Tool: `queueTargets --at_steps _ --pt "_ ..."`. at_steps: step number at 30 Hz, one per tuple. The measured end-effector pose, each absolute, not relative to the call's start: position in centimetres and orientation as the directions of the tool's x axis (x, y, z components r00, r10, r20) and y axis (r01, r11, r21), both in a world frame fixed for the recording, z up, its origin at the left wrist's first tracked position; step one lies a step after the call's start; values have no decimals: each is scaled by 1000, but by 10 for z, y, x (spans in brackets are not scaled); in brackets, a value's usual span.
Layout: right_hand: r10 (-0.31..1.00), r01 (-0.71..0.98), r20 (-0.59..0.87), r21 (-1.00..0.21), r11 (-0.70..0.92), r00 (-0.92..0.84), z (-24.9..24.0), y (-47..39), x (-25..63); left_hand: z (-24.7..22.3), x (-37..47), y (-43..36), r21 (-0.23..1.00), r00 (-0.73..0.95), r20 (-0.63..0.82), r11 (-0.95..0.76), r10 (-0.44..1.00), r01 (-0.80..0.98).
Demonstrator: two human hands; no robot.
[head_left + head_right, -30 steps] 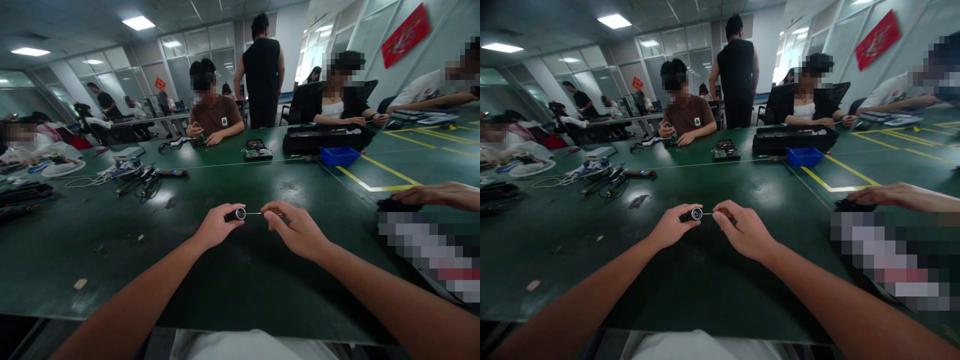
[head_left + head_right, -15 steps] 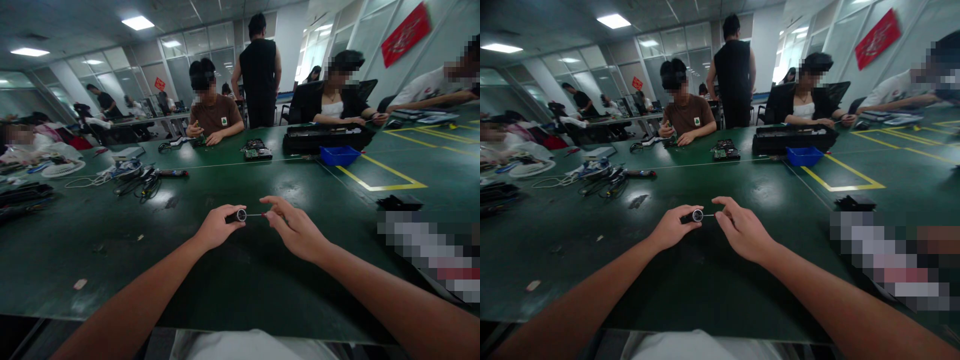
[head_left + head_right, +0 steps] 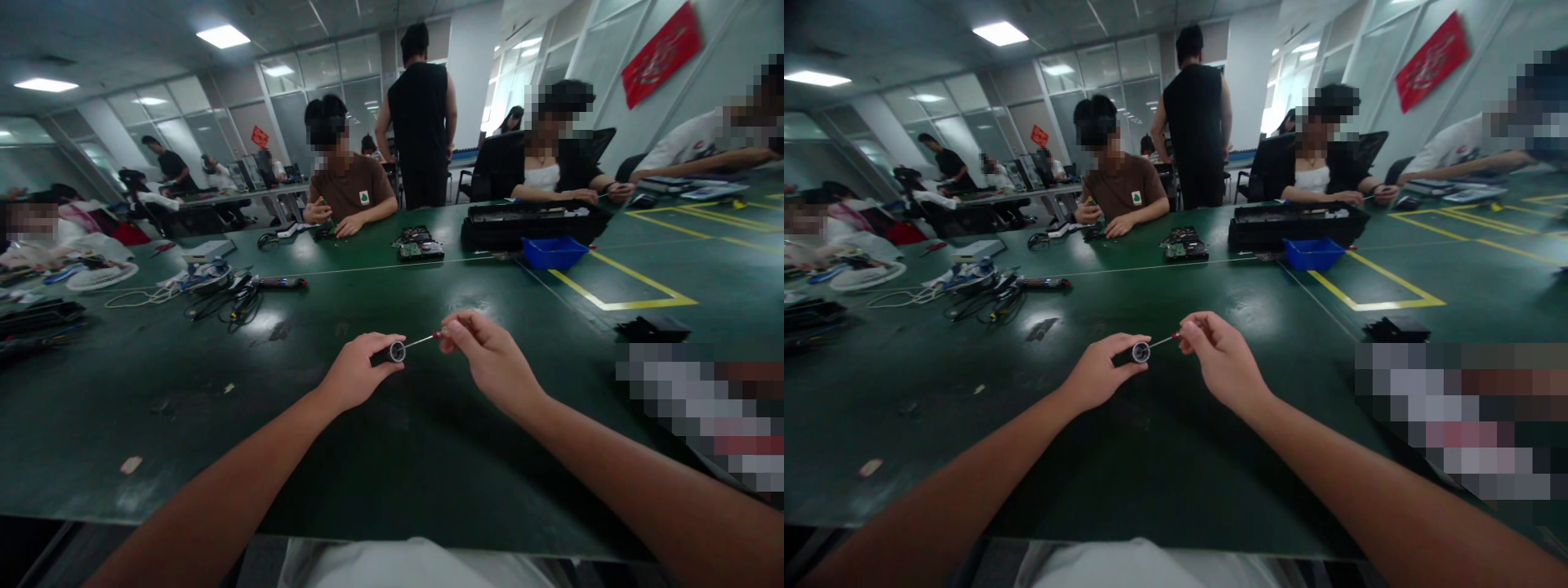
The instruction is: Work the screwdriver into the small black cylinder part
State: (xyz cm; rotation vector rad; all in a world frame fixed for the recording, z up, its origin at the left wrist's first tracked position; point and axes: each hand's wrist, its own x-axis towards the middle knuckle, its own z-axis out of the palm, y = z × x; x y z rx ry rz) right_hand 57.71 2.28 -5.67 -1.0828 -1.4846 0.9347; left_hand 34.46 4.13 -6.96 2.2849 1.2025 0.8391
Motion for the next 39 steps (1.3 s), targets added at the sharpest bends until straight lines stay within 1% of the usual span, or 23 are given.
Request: queueTargets --at_steps 2,3,5,8,11,13,15,18,25,32,35,39 --pt "989 -58 146 -987 147 15 -62 31 578 -67 345 40 544 470 356 -589 807 598" --pt "995 -122 90 -988 94 32 -65 34 578 -65 345 40 520 470 363 -593 805 614" --pt "994 -151 88 -984 98 72 -70 38 579 -64 345 40 505 448 350 -569 823 650" --pt "981 -67 185 -980 189 66 -70 36 580 -64 345 41 503 433 316 -536 844 678" --pt "956 101 292 -952 290 7 -64 29 580 -65 346 41 501 443 314 -543 840 674" --pt "944 223 330 -918 328 -27 -61 24 579 -66 346 40 497 449 317 -549 835 672" --pt "936 298 347 -889 349 -61 -58 21 579 -67 346 40 494 447 319 -549 836 674" --pt "933 323 348 -876 357 -87 -58 19 579 -67 346 40 502 443 313 -543 840 674" --pt "921 328 381 -863 385 -81 -61 19 579 -65 347 40 528 417 300 -514 858 676" --pt "913 334 396 -852 404 -93 -56 16 578 -68 345 40 503 445 315 -545 838 671" --pt "916 379 389 -837 394 -94 -53 13 578 -70 345 41 501 452 317 -552 834 667" --pt "925 498 377 -793 351 -51 -48 12 580 -72 346 42 501 461 307 -553 832 665"
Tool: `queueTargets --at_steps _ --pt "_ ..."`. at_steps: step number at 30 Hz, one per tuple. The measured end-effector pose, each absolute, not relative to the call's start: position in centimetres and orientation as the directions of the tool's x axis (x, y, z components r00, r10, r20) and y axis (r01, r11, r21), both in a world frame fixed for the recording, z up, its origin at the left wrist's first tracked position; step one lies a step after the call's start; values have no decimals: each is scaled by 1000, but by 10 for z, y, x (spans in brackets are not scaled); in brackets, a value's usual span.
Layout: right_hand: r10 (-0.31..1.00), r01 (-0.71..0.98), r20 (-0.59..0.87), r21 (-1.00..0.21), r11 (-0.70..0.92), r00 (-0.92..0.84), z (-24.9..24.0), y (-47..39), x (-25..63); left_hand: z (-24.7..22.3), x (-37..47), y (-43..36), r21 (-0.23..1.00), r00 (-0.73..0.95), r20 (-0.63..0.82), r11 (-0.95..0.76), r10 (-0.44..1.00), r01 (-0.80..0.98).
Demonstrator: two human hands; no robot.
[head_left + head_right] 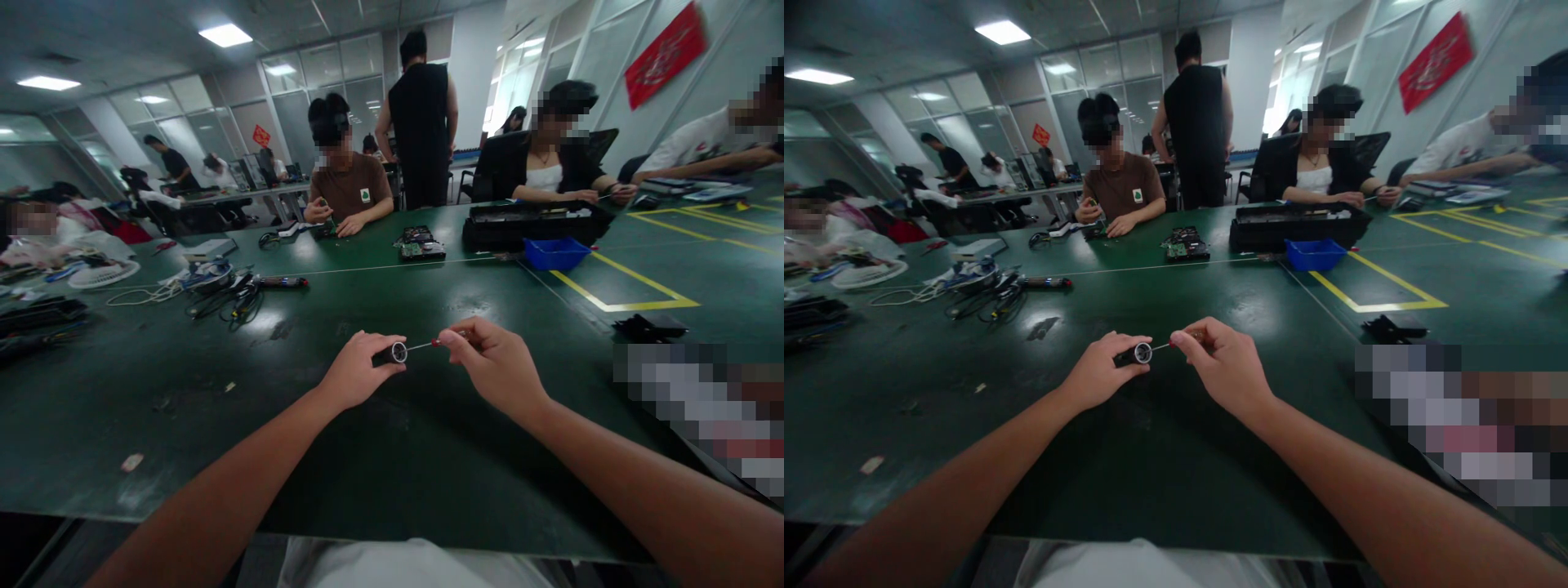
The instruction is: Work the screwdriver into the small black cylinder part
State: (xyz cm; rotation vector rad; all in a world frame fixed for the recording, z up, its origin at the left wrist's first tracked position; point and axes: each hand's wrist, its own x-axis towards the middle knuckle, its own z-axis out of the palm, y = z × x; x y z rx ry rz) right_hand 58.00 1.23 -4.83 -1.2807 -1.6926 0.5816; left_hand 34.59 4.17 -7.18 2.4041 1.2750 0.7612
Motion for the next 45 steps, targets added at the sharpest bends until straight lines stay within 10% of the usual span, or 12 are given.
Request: queueTargets --at_steps 45 --pt "907 455 360 -785 421 -218 -51 14 580 -69 348 40 531 457 257 -519 852 669"
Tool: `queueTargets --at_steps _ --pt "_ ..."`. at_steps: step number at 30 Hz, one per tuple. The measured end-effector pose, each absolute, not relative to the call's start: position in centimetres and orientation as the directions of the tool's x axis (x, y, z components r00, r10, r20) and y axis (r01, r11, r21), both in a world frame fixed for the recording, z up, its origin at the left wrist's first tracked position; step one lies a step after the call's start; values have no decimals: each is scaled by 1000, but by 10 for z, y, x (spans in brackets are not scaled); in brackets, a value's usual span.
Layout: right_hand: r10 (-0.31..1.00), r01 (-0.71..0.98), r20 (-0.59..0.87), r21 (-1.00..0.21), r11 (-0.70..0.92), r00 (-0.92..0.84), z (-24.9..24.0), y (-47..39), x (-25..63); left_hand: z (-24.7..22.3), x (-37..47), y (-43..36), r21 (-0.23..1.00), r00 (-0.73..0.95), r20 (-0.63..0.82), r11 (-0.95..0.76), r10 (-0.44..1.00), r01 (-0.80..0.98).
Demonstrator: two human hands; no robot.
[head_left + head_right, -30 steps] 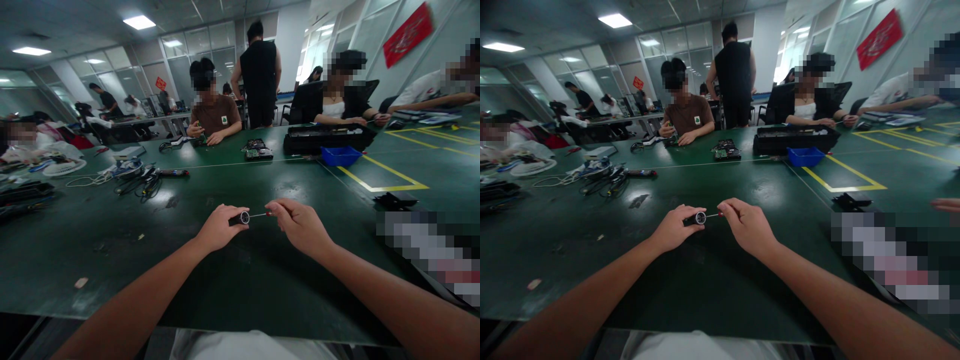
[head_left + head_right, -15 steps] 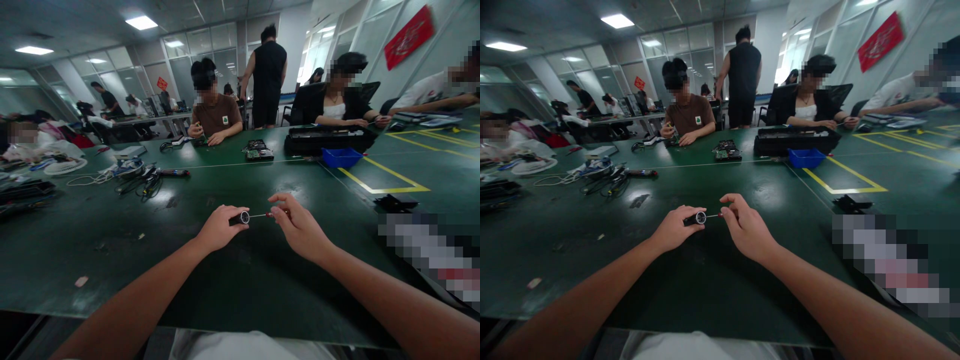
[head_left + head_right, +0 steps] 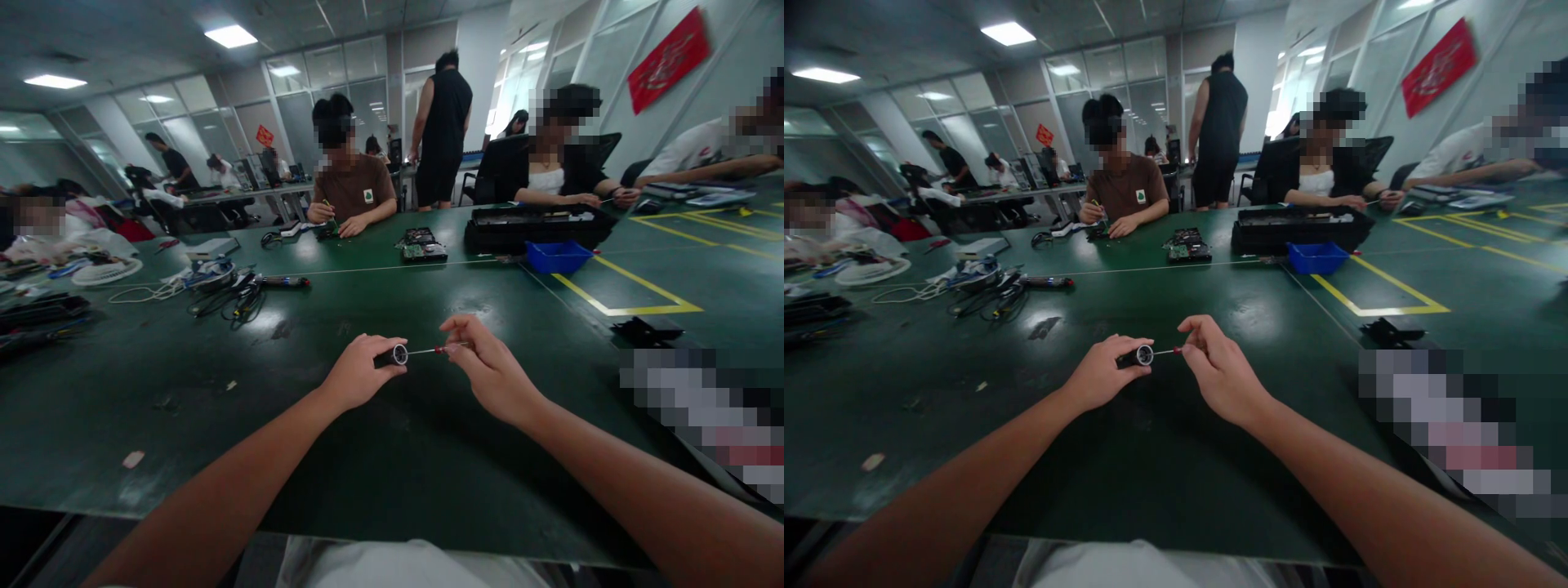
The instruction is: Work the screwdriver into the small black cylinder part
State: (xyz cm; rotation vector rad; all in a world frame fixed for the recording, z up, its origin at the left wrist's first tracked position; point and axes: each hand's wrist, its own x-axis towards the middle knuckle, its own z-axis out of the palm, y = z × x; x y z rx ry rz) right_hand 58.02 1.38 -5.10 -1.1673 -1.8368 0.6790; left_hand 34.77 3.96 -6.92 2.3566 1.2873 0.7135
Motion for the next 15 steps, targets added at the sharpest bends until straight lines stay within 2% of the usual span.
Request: queueTargets --at_steps 5,8,11,13,15 --pt "932 488 307 -794 363 -193 -50 11 580 -68 348 39 524 465 249 -522 849 673" --pt "932 445 317 -819 362 -175 -50 11 579 -69 347 40 537 439 258 -505 861 676" --pt "941 313 308 -888 337 -139 -53 16 578 -69 346 40 540 421 267 -496 867 680" --pt "957 170 279 -942 289 -78 -57 22 577 -67 347 39 495 472 300 -559 829 665" --pt "985 -25 172 -985 172 4 -62 29 577 -65 347 39 425 524 345 -627 779 653"
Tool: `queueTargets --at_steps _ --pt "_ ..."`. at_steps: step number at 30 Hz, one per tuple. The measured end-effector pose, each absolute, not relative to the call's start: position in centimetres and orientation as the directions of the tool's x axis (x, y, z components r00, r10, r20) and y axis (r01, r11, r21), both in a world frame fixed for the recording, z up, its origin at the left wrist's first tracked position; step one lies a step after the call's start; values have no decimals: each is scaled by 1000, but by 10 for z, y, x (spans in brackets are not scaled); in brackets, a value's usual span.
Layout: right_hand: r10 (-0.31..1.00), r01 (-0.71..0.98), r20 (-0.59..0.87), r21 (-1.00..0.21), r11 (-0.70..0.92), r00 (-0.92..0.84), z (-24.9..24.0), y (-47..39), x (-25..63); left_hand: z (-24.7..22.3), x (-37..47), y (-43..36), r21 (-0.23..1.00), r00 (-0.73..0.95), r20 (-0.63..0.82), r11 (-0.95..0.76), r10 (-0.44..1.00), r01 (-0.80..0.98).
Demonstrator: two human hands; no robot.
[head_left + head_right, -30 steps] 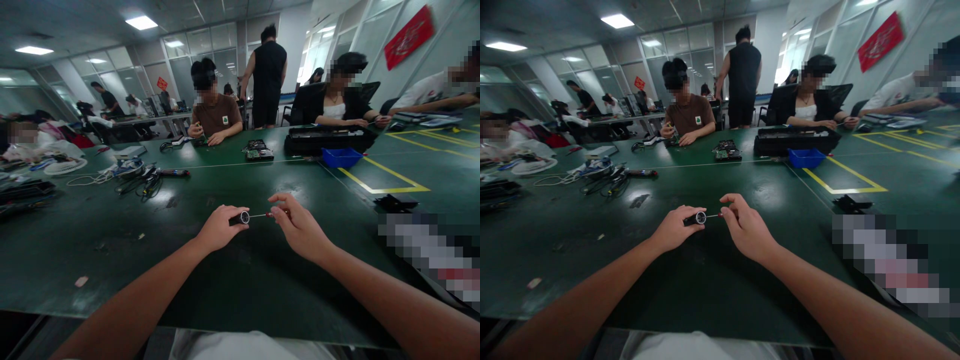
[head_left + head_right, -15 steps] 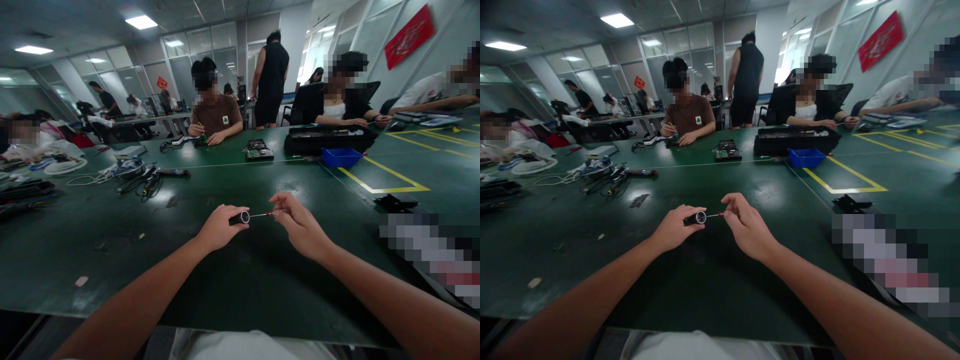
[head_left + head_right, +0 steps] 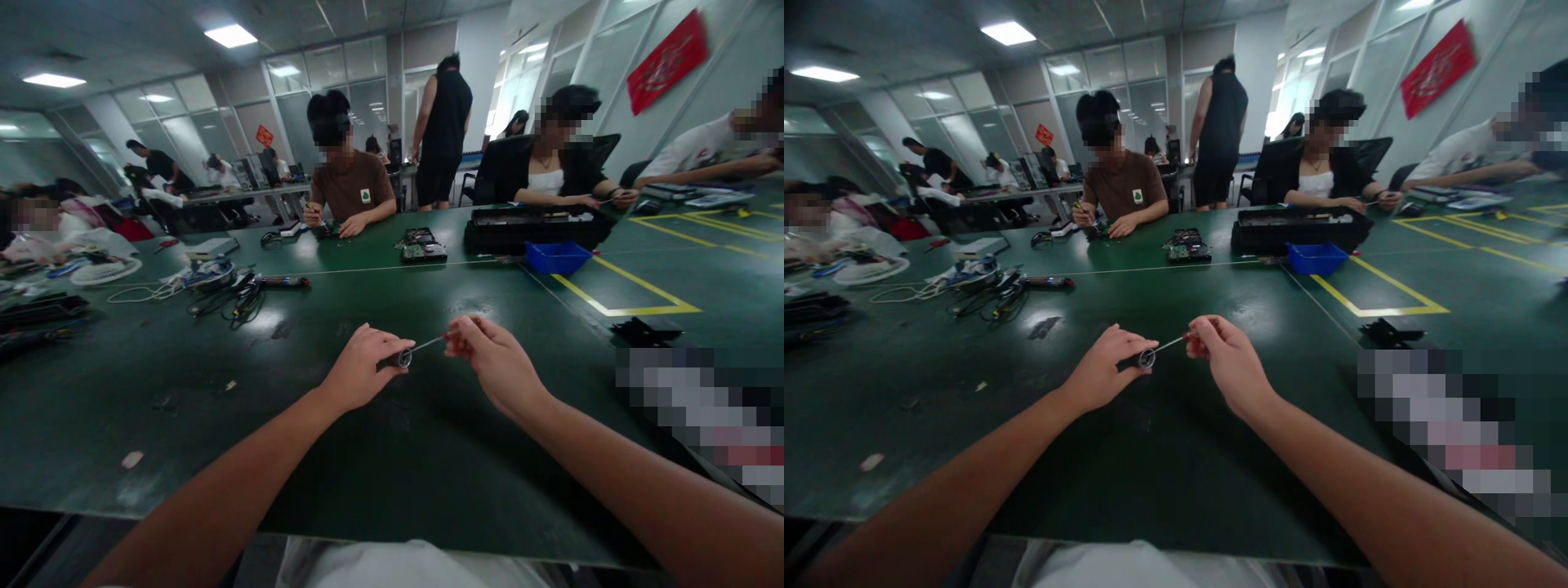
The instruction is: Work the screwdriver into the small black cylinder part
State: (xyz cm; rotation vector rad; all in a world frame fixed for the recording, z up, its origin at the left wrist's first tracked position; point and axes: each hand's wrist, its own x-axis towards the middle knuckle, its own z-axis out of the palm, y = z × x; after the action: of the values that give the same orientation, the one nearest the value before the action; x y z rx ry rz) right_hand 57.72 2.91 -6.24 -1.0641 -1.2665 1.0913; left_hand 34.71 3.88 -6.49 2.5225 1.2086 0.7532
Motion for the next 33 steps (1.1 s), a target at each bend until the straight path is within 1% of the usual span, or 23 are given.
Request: queueTargets --at_steps 1,2,4,7,12,15,17,23,26,30,33 --pt "995 -100 97 -990 98 10 -65 32 578 -64 347 39 398 537 356 -644 765 653" --pt "998 -140 52 -989 54 19 -68 35 578 -64 347 40 386 538 356 -645 764 660" --pt "997 -148 40 -988 49 63 -73 39 580 -64 347 41 401 519 329 -615 789 679" --pt "992 -75 101 -991 107 80 -77 41 581 -66 346 43 440 494 284 -569 822 694" --pt "976 17 209 -978 208 54 -77 36 578 -66 346 41 471 472 302 -560 828 681" --pt "964 119 265 -958 262 6 -73 32 578 -65 347 39 473 475 293 -557 830 683" --pt "961 157 273 -948 276 -41 -69 29 578 -65 347 39 470 478 291 -559 829 683" --pt "959 190 279 -940 282 -43 -62 24 577 -67 346 41 485 470 305 -560 828 672" --pt "957 181 285 -939 291 -60 -63 24 576 -65 347 40 498 466 301 -554 832 667" --pt "948 161 319 -934 318 -25 -66 25 576 -66 348 42 515 444 273 -520 853 681" --pt "944 138 328 -935 328 -26 -67 25 575 -68 348 42 513 450 273 -524 850 680"
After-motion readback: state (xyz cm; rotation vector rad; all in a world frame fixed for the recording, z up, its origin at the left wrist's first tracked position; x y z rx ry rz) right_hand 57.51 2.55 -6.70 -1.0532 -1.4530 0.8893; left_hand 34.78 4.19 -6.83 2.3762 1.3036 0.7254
